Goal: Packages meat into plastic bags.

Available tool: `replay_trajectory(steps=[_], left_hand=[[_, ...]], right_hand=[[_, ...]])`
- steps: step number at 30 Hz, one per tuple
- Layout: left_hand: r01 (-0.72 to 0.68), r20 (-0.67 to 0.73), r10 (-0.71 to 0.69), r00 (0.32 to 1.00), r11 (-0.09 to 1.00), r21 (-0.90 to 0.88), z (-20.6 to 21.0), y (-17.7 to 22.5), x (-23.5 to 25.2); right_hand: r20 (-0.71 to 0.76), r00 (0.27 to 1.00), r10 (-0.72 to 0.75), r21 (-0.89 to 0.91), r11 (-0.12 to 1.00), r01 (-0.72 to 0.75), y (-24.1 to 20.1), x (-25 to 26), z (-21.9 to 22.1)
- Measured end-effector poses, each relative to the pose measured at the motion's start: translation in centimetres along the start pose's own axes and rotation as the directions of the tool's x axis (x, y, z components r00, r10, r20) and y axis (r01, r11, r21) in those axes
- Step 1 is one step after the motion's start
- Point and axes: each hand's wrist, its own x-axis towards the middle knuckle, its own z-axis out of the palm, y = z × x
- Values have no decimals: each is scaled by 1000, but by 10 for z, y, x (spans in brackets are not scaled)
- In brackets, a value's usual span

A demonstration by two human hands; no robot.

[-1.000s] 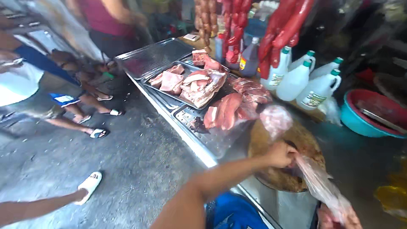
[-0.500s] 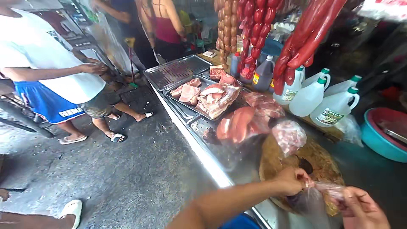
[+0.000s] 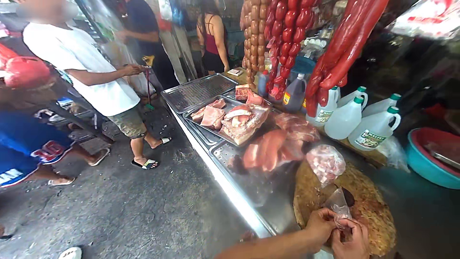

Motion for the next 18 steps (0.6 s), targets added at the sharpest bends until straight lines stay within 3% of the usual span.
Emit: replay_trajectory(steps=[4, 8, 11, 14, 16, 18], left_hand=[[-109, -32, 116, 993, 979, 173, 2, 9, -3], [-164, 16, 166, 986, 948, 273, 3, 13, 0], [-139, 86, 117, 989, 939, 314, 5, 13, 3], [-10, 134, -19, 991, 978, 207, 3, 12, 7], [48, 163, -75, 984, 985, 167, 1, 12, 10], [10, 156, -44, 987, 978, 207, 2, 11, 9]], right_hand=[[-122, 989, 82, 181, 982, -59, 2, 6, 1], [-124, 982, 143, 305, 947, -100, 7, 12, -7], [-74, 964, 257, 336, 916, -219, 9, 21, -16], [90, 944, 316, 486, 814, -319, 20, 26, -23], [77, 937, 341, 442, 830, -339, 18, 22, -22], [-20, 928, 371, 319, 882, -346, 15, 17, -18]])
